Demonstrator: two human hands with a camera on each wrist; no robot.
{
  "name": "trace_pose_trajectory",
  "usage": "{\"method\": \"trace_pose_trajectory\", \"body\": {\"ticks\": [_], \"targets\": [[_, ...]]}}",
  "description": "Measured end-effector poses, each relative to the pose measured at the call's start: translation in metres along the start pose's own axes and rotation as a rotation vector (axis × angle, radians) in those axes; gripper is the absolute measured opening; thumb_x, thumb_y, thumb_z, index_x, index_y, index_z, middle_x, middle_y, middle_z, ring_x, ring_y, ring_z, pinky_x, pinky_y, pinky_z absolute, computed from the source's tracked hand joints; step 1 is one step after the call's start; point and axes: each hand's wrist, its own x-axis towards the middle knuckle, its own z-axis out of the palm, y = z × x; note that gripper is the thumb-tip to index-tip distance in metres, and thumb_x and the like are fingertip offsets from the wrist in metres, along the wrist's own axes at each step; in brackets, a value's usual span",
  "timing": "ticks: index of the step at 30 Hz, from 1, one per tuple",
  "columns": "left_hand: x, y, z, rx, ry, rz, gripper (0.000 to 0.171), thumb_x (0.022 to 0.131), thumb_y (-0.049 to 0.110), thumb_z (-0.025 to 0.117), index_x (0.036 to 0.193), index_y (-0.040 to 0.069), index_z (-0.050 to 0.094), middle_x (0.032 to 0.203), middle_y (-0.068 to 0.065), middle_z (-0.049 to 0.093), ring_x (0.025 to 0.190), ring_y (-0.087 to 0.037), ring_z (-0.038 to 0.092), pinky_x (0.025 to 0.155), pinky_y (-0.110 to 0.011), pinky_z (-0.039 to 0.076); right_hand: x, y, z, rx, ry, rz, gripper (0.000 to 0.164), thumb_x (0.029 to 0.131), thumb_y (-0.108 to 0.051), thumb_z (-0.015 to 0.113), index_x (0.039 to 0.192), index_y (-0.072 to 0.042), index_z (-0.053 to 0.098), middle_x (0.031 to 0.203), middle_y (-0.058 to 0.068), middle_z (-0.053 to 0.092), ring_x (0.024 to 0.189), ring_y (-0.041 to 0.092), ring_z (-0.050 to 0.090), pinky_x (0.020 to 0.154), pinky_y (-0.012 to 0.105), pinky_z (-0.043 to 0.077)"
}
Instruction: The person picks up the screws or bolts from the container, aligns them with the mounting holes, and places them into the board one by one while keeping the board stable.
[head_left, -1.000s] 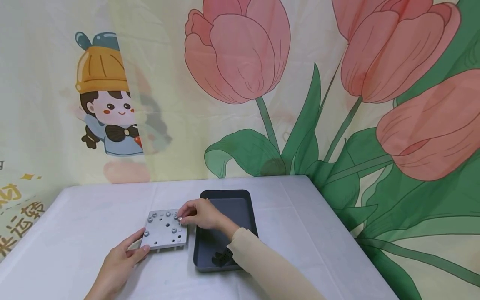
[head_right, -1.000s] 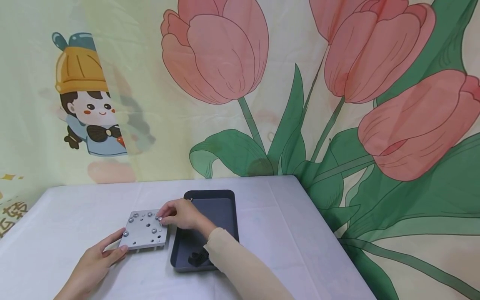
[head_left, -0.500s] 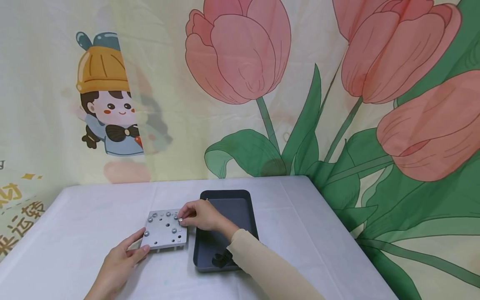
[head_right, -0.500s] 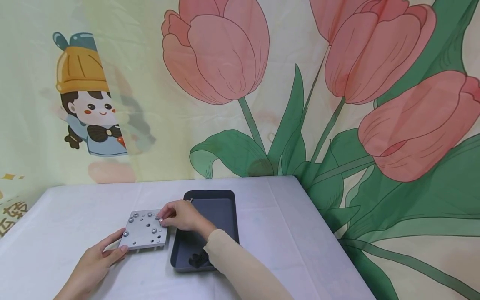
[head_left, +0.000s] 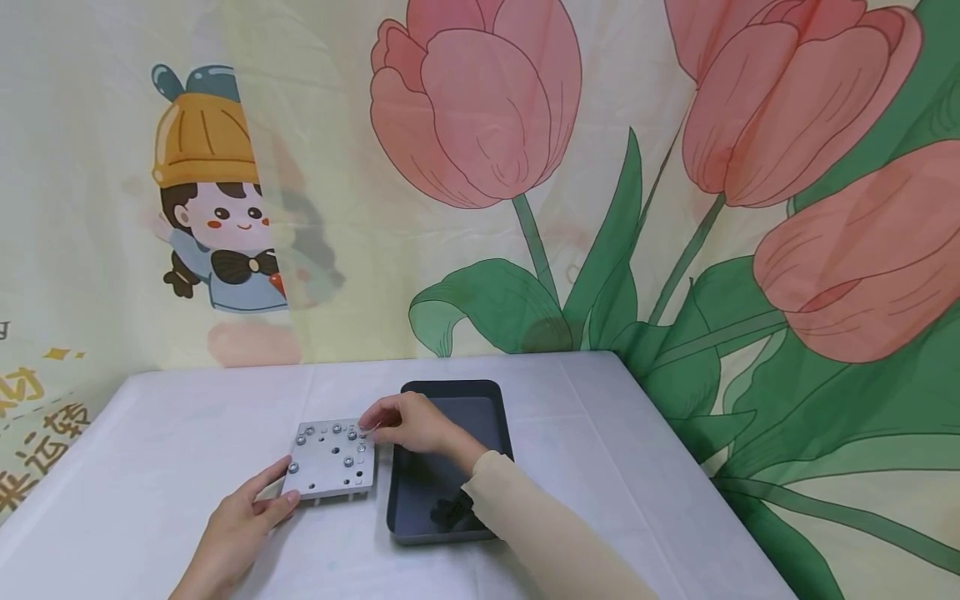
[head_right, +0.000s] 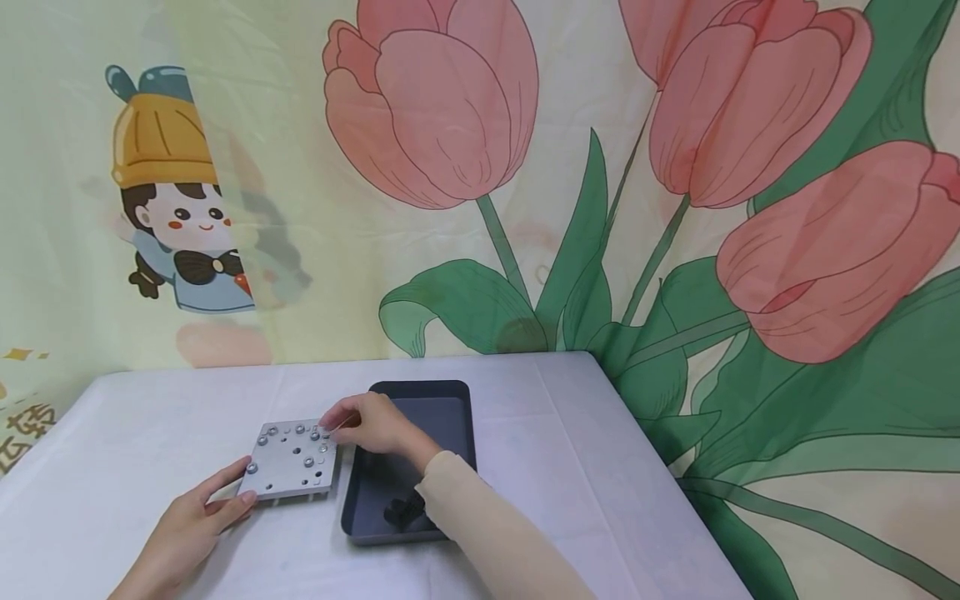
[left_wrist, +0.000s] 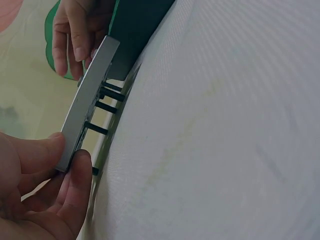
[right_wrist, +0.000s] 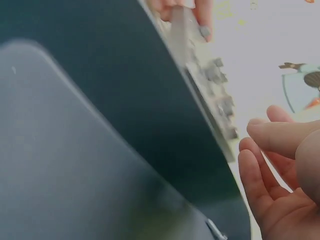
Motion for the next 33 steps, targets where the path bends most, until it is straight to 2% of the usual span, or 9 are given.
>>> {"method": "trace_pose_trajectory", "body": {"ticks": [9,15,19,24,33], "targets": [[-0.001,-0.001,-0.001,0.029,-0.001,0.025,0.077,0.104,0.040,0.070,0.166,0.010,0.035,0.155,-0.026,0.053,0.110,-0.022,0.069,0.079,-0.031,0.048,-0.003,0.007,-0.043,-0.076,0.099,0.035,0.027,0.101,-0.004,0.072,0.126,-0.013,0.076,0.123,0.008,0.076,0.103,0.009,0.069,0.091,0.023,0.055],[-0.001,-0.003,0.000,0.020,0.000,0.022,0.079,0.103,0.041,0.072,0.166,0.010,0.036,0.149,-0.025,0.059,0.104,-0.018,0.069,0.078,-0.031,0.047,-0.004,0.018,-0.058,-0.163,0.116,0.042,0.031,0.101,0.002,0.068,0.130,-0.007,0.074,0.129,0.013,0.073,0.113,0.024,0.070,0.097,0.031,0.055],[-0.001,-0.001,-0.001,0.011,-0.001,0.013,0.079,0.103,0.041,0.072,0.166,0.010,0.036,0.151,-0.025,0.057,0.106,-0.018,0.070,0.078,-0.031,0.048,-0.004,0.027,-0.060,-0.225,0.100,0.071,0.033,0.101,0.003,0.067,0.132,-0.005,0.073,0.131,0.012,0.073,0.116,0.029,0.070,0.095,0.033,0.056],[-0.001,-0.001,0.000,0.010,-0.004,0.017,0.078,0.104,0.040,0.071,0.166,0.010,0.035,0.154,-0.026,0.054,0.108,-0.020,0.070,0.078,-0.031,0.048,-0.002,0.042,-0.055,-0.297,0.096,0.130,0.036,0.100,0.002,0.068,0.134,-0.010,0.074,0.133,0.007,0.072,0.114,0.024,0.070,0.091,0.031,0.055],[0.000,-0.001,0.000,0.002,0.002,0.007,0.078,0.104,0.040,0.071,0.166,0.011,0.035,0.157,-0.026,0.050,0.108,-0.021,0.067,0.078,-0.031,0.048,0.003,0.056,-0.044,-0.337,0.087,0.162,0.041,0.101,0.001,0.067,0.139,-0.012,0.071,0.139,0.007,0.069,0.102,0.016,0.064,0.089,0.030,0.051]]}}
